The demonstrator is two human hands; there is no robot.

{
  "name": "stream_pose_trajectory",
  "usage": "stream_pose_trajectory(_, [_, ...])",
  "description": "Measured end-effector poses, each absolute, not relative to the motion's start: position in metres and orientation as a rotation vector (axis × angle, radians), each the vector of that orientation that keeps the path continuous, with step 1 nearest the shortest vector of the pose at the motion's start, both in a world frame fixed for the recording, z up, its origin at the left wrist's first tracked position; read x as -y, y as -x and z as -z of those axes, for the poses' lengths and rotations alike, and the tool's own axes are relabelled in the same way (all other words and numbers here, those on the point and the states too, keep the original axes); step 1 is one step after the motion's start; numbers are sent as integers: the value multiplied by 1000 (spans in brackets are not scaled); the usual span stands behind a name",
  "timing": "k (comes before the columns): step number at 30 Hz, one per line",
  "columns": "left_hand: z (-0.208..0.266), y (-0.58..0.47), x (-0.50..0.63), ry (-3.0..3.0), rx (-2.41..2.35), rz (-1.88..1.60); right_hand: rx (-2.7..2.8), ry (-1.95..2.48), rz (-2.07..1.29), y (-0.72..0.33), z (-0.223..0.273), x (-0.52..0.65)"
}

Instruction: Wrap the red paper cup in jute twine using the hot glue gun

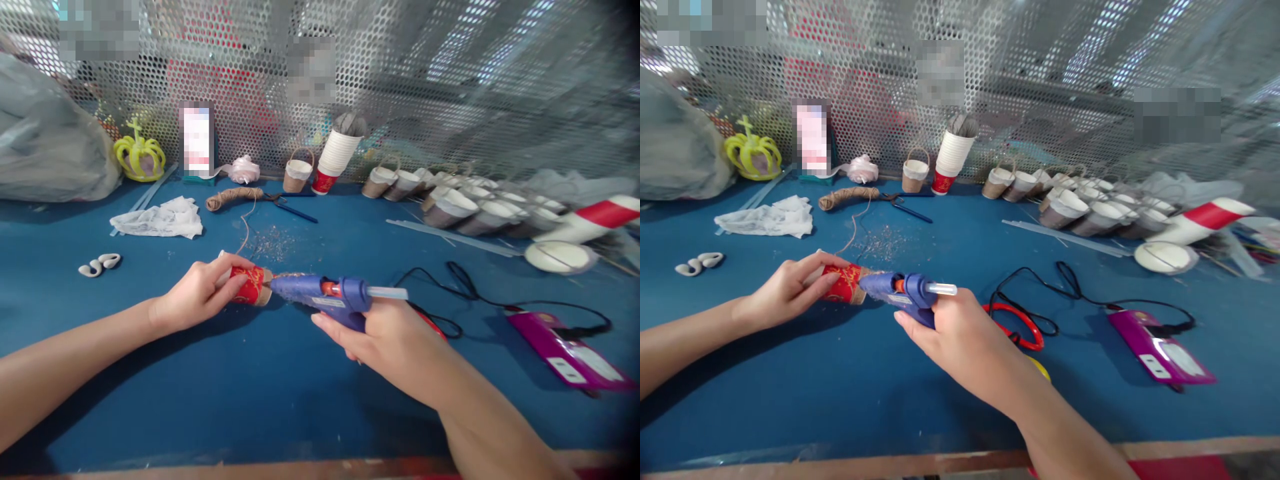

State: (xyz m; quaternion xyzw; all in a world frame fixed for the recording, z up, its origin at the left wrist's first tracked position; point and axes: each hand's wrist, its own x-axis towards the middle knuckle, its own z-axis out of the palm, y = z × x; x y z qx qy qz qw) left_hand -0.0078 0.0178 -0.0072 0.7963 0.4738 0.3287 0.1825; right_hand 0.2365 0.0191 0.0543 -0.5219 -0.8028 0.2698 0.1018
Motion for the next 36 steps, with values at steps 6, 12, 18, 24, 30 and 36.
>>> stream_pose_trajectory(6, [7,7,-18,-2246,-1336,-941,2465,1452,-661,-239,-51,-17])
stream_pose_trajectory(12, [7,7,-17,-2238,-1348,-939,2529,1364,-544,-240,-50,-15])
stream_pose_trajectory(18, [7,8,-16,-2312,-1270,-941,2450,1471,-618,-236,-52,-20])
stream_pose_trajectory(24, [8,8,-17,-2299,-1298,-936,2434,1479,-612,-237,-52,-17])
stream_pose_trajectory(30, [7,8,-18,-2278,-1334,-946,2539,1337,-477,-241,-48,-15])
stream_pose_trajectory(36, [7,8,-17,-2304,-1291,-940,2528,1242,-309,-239,-48,-17])
